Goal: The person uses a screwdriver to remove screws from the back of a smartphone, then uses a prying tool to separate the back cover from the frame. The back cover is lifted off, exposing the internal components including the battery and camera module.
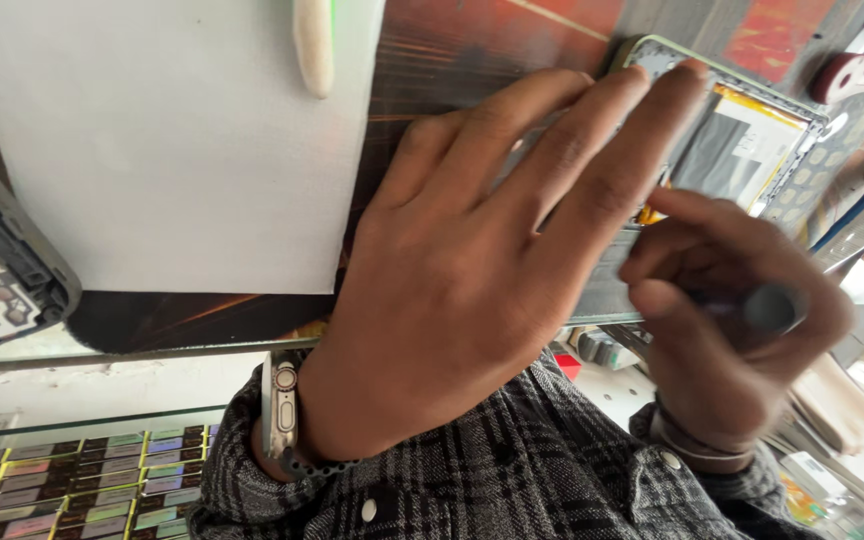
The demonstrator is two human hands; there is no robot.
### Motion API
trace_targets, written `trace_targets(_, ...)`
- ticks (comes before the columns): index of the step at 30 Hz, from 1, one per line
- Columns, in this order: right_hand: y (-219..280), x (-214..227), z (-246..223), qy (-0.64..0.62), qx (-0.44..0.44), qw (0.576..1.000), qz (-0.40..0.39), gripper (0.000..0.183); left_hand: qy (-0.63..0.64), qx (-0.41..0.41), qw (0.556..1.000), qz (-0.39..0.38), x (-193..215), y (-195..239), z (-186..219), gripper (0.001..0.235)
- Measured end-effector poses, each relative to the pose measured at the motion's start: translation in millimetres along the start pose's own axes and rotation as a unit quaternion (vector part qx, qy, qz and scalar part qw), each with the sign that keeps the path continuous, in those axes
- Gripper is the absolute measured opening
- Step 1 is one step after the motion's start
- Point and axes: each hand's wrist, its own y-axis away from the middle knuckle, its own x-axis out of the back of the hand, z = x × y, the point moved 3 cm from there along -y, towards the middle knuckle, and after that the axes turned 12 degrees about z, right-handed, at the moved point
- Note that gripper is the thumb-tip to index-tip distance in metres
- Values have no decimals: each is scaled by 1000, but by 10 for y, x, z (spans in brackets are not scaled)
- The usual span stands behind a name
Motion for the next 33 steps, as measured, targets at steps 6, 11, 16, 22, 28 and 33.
trace_targets(6,-340,371,16,-27,132,990,45,44,-5,-3,1000,-29,-22,-68,63,66)
trace_targets(11,-771,273,151,48,278,957,70,46,-25,-10,997,-72,-70,-223,161,81)
trace_targets(16,-920,134,298,60,331,938,82,49,-109,-22,992,-65,-116,-345,217,68)
trace_targets(22,-875,93,297,60,333,937,85,55,-111,-2,991,-70,-129,-378,221,56)
trace_targets(28,-892,61,278,59,339,935,89,62,-114,-2,991,-67,-125,-397,212,54)
trace_targets(33,-850,83,281,62,353,930,84,69,-113,-3,991,-66,-124,-393,210,53)
